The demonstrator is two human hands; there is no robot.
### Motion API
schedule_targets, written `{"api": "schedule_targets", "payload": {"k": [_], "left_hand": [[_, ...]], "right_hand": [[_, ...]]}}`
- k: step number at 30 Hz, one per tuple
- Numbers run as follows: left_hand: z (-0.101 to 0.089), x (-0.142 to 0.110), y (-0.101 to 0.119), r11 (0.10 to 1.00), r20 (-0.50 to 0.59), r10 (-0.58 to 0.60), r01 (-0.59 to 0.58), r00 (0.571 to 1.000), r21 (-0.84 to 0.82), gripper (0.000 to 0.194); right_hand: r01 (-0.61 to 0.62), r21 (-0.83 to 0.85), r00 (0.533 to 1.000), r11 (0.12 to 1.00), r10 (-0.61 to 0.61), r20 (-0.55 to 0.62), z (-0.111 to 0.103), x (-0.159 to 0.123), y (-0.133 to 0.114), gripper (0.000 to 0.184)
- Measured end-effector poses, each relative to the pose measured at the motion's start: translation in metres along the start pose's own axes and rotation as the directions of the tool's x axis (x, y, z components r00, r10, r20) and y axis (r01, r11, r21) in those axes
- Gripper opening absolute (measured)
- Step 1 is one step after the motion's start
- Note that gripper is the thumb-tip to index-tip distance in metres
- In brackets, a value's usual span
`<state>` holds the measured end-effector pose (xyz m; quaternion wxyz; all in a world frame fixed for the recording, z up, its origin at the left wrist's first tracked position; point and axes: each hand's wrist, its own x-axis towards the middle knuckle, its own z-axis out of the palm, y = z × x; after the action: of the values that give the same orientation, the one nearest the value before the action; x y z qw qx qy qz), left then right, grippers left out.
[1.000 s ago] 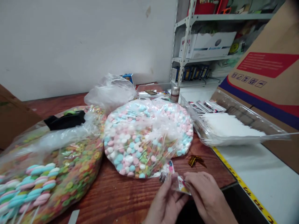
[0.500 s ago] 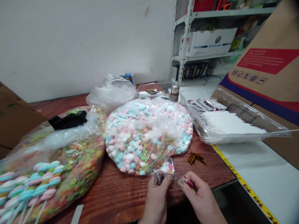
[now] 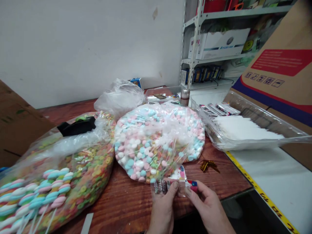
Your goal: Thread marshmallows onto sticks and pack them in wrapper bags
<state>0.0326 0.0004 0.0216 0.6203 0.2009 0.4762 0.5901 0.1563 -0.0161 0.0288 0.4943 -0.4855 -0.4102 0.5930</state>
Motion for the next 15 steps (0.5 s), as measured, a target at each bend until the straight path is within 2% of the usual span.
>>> {"api": "schedule_targets", "payload": {"k": [3, 5, 8, 10, 12, 15], "left_hand": [[0.001, 0.001, 0.001, 0.996, -0.056, -0.043, 0.039, 0.997, -0.079, 0.029], [0.001, 0.003, 0.0, 0.985, -0.025, -0.089, 0.085, 0.996, -0.148, 0.029], [-0.004, 0.01, -0.002, 0.947, 0.008, -0.145, 0.141, 0.989, -0.289, 0.029], [-0.007, 0.015, -0.003, 0.918, -0.026, -0.183, 0.161, 0.983, -0.362, 0.032], [-0.009, 0.018, -0.003, 0.903, -0.05, -0.216, 0.18, 0.975, -0.391, 0.033], [-0.01, 0.018, -0.003, 0.901, -0.009, -0.219, 0.199, 0.976, -0.386, 0.031]], "right_hand": [[0.008, -0.096, 1.0, 0.995, -0.01, -0.013, 0.005, -0.001, 0.001, 0.032], [0.015, -0.196, 1.0, 0.98, -0.02, -0.022, 0.005, -0.003, 0.005, 0.039], [0.126, -0.341, 0.989, 0.932, -0.143, -0.025, 0.001, -0.006, 0.01, 0.037], [0.253, -0.416, 0.952, 0.874, -0.301, -0.053, -0.002, -0.008, 0.01, 0.027], [0.363, -0.488, 0.893, 0.794, -0.445, -0.061, -0.002, -0.01, 0.005, 0.031], [0.47, -0.56, 0.829, 0.682, -0.559, 0.015, 0.002, -0.014, -0.004, 0.034]]}}
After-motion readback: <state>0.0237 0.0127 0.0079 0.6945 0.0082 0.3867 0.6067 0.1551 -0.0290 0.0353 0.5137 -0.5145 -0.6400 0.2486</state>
